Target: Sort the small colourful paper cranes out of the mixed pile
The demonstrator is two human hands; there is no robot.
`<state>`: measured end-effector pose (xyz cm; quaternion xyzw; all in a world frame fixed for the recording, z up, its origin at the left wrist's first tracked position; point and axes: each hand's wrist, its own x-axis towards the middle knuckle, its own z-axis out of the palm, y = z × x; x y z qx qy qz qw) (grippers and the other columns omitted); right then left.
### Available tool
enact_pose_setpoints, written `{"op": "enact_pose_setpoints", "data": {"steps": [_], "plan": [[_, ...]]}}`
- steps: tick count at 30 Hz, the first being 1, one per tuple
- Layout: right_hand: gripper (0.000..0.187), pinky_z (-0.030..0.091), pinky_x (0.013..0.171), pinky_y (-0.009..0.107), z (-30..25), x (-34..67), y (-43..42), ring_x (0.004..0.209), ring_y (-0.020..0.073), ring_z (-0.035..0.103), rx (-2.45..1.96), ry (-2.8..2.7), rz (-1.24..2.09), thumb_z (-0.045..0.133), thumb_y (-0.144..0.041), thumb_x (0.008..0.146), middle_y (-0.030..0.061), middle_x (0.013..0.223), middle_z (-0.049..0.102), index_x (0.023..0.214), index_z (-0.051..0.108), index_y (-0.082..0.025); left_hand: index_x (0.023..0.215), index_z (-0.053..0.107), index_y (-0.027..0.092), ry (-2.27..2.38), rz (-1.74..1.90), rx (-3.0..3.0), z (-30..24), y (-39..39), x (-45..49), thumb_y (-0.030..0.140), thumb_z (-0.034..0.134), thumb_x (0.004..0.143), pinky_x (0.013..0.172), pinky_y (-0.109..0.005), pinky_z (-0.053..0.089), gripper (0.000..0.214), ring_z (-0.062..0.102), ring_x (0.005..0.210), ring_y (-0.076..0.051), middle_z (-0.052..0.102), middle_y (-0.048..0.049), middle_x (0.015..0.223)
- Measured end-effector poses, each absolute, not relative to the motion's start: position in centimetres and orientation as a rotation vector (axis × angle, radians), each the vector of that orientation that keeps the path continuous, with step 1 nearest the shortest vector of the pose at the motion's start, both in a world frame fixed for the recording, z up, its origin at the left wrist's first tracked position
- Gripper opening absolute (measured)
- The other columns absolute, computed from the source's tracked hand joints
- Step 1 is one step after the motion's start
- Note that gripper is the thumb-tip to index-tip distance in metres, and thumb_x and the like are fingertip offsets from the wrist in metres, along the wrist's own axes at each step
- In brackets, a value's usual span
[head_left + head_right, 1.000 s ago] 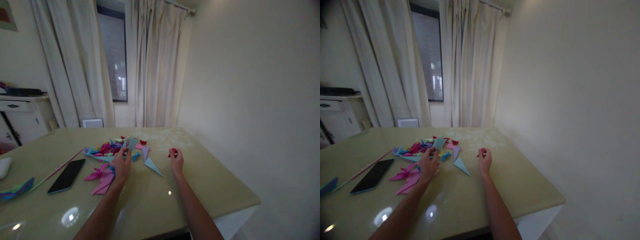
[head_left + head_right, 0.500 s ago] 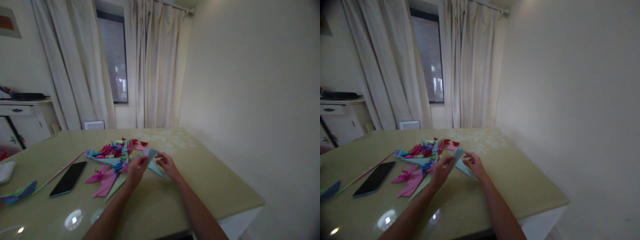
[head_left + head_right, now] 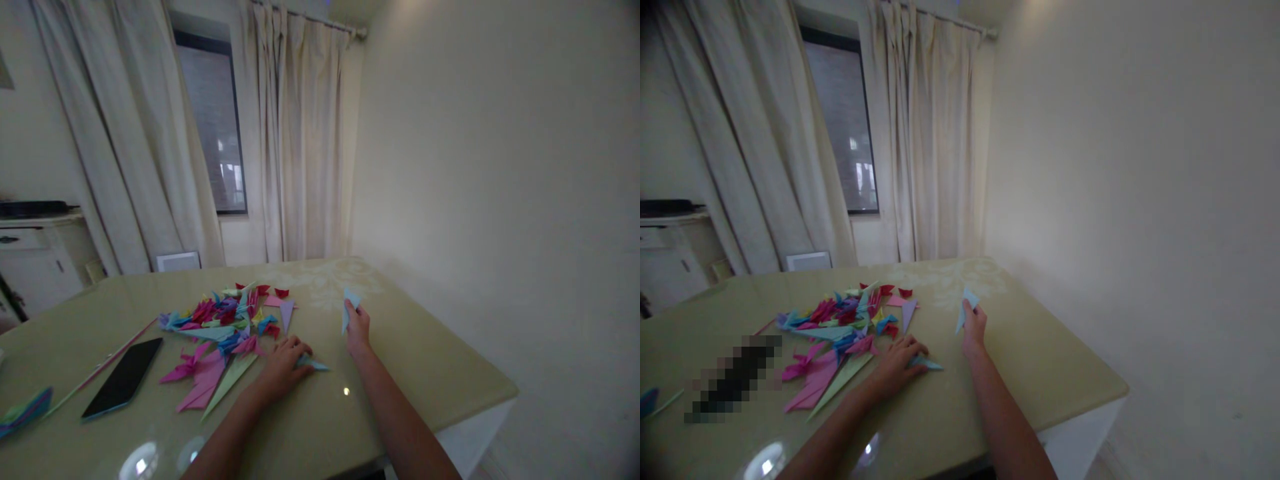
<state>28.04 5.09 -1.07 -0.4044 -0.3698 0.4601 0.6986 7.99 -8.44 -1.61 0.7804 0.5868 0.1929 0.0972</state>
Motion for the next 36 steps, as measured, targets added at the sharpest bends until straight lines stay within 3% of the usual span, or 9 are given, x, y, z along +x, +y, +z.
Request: {"op": "enact_pose_setpoints", "data": {"steps": [3, 9, 14, 17, 21, 26, 29, 33, 36], "plan": [[0.047, 0.049, 0.059, 0.029, -1.1, 27.8, 5.0, 0.066, 0.0187, 0.062, -0.882, -0.799, 1.053, 0.079, -0.053, 0.061, 0.0034, 0.077, 0.071, 0.091, 0.07, -0.019, 0.101, 0.069, 0.021, 1.77, 0.589, 2.276, -1.7, -8.2, 8.0, 0.041, 0.068, 0.092, 0.096, -0.04, 0.043, 0.022, 0.059, 0.11, -0.028, 0.067, -0.0077, 0.111], [0.042, 0.045, 0.052, 0.025, -1.1, 27.6, 4.7, 0.06, 0.0172, 0.061, -0.873, -0.815, 1.126, 0.08, -0.05, 0.063, 0.0009, 0.072, 0.068, 0.09, 0.068, -0.021, 0.099, 0.061, 0.021, 1.886, 0.567, 2.279, -1.4, -8.2, 8.2, 0.03, 0.06, 0.096, 0.084, -0.032, 0.043, 0.009, 0.063, 0.098, -0.023, 0.07, -0.006, 0.101], [0.043, 0.045, 0.054, 0.025, -0.8, 26.9, 3.8, 0.061, 0.0163, 0.06, -0.817, -0.935, 1.229, 0.085, -0.051, 0.063, 0.0001, 0.072, 0.068, 0.089, 0.069, -0.022, 0.108, 0.065, 0.022, 2.133, 0.648, 2.279, -0.7, -8.3, 7.7, 0.023, 0.056, 0.097, 0.097, -0.043, 0.043, 0.014, 0.061, 0.117, -0.031, 0.07, -0.0098, 0.116], [0.041, 0.049, 0.061, 0.028, -0.3, 26.0, 2.7, 0.067, 0.0187, 0.063, -0.738, -1.051, 1.32, 0.087, -0.051, 0.063, 0.0017, 0.076, 0.071, 0.086, 0.072, -0.021, 0.109, 0.068, 0.024, 2.099, 0.99, 2.247, -0.7, -8.0, 7.3, 0.029, 0.049, 0.101, 0.1, -0.045, 0.044, 0.021, 0.061, 0.119, -0.03, 0.072, -0.0095, 0.117], [0.038, 0.052, 0.073, 0.032, 0.4, 24.9, 1.1, 0.076, 0.0217, 0.067, -0.613, -1.191, 1.465, 0.089, -0.048, 0.063, 0.0034, 0.08, 0.074, 0.085, 0.075, -0.021, 0.115, 0.066, 0.022, 1.673, 1.436, 1.889, -1.3, -7.3, 7.9, 0.044, 0.033, 0.106, 0.101, -0.041, 0.051, 0.04, 0.068, 0.112, -0.026, 0.075, -0.011, 0.115], [0.035, 0.053, 0.077, 0.036, 1.0, 24.6, -0.6, 0.078, 0.0228, 0.068, -0.479, -1.292, 1.613, 0.092, -0.044, 0.062, 0.0034, 0.077, 0.073, 0.077, 0.07, -0.021, 0.126, 0.062, 0.019, 1.276, 1.404, 1.556, -2.1, -7.2, 8.8, 0.07, 0.027, 0.103, 0.103, -0.043, 0.052, 0.066, 0.071, 0.104, -0.025, 0.076, -0.0123, 0.111], [0.03, 0.053, 0.081, 0.038, 1.4, 24.8, -1.2, 0.083, 0.0237, 0.07, -0.39, -1.264, 1.694, 0.089, -0.042, 0.068, 0.0041, 0.083, 0.076, 0.079, 0.069, -0.023, 0.12, 0.064, 0.019, 1.212, 1.324, 1.512, -2.1, -7.4, 8.9, 0.077, 0.024, 0.1, 0.093, -0.042, 0.055, 0.074, 0.071, 0.09, -0.023, 0.074, -0.0081, 0.094], [0.028, 0.053, 0.087, 0.041, 1.8, 25.0, -1.3, 0.084, 0.0242, 0.07, -0.385, -1.235, 1.716, 0.087, -0.04, 0.067, 0.0063, 0.091, 0.078, 0.078, 0.069, -0.022, 0.106, 0.065, 0.019, 1.206, 1.27, 1.486, -1.5, -7.4, 9.3, 0.083, 0.039, 0.092, 0.059, -0.028, 0.046, 0.071, 0.055, 0.06, -0.015, 0.06, 0.0018, 0.072], [0.033, 0.054, 0.089, 0.041, 2.0, 25.1, -1.0, 0.094, 0.0272, 0.071, -0.451, -1.22, 1.699, 0.084, -0.05, 0.07, 0.0095, 0.102, 0.079, 0.084, 0.073, -0.022, 0.093, 0.064, 0.019, 1.3, 1.395, 1.57, -0.8, -7.2, 9.2, 0.08, 0.055, 0.086, 0.058, -0.025, 0.041, 0.062, 0.051, 0.062, -0.014, 0.056, 0.0033, 0.071]]}}
